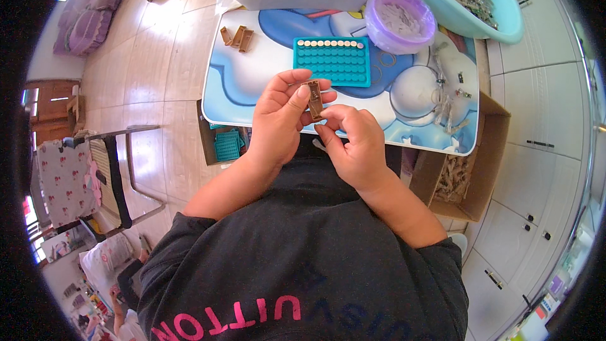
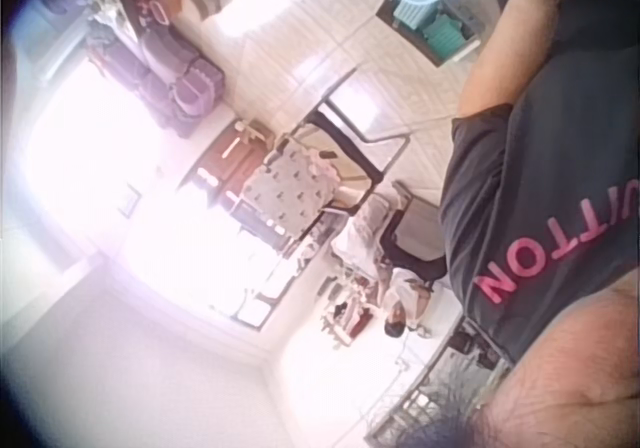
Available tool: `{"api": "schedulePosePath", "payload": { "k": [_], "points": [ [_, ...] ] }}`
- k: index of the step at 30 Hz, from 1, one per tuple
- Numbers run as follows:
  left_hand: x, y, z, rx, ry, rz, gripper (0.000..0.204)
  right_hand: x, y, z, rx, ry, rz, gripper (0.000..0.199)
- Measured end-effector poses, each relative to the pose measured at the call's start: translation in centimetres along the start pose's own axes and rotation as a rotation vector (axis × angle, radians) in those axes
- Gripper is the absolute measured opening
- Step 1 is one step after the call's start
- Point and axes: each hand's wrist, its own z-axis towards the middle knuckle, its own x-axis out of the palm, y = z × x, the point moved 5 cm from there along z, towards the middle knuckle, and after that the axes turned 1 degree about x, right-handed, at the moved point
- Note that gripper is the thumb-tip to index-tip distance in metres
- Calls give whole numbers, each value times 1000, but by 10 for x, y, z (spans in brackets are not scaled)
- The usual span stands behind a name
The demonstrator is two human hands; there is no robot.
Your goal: The person assembles small brown tubes by hand, inserting and snapping on green plastic components.
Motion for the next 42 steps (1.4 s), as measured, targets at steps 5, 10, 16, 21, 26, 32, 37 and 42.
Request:
{"api": "schedulePosePath", "payload": {
  "k": [5,10,16,21,26,32,37,42],
  "points": [
    [-1,-1,-2,-33,-5,49,21,-2,14,6,-192,22,-158,23],
    [-5,8,-2,-98,-38,35,18,-1,12,7,-183,69,-223,23],
    [-10,12,2,-108,-35,-12,18,-8,9,13,-176,2,-157,21],
    [-16,20,8,-126,-41,23,19,-5,1,18,-238,79,-256,21],
    [-18,25,12,-164,-57,-23,20,-3,-4,29,-177,32,-205,16],
    [-24,27,14,-268,31,15,22,-3,-27,49,-58,69,-151,11],
    [-34,32,19,-353,-23,-114,24,-18,-35,80,-38,25,-418,14],
    [-35,31,23,-356,-10,-118,26,-18,-54,96,-203,-51,-843,17]
  ]
}}
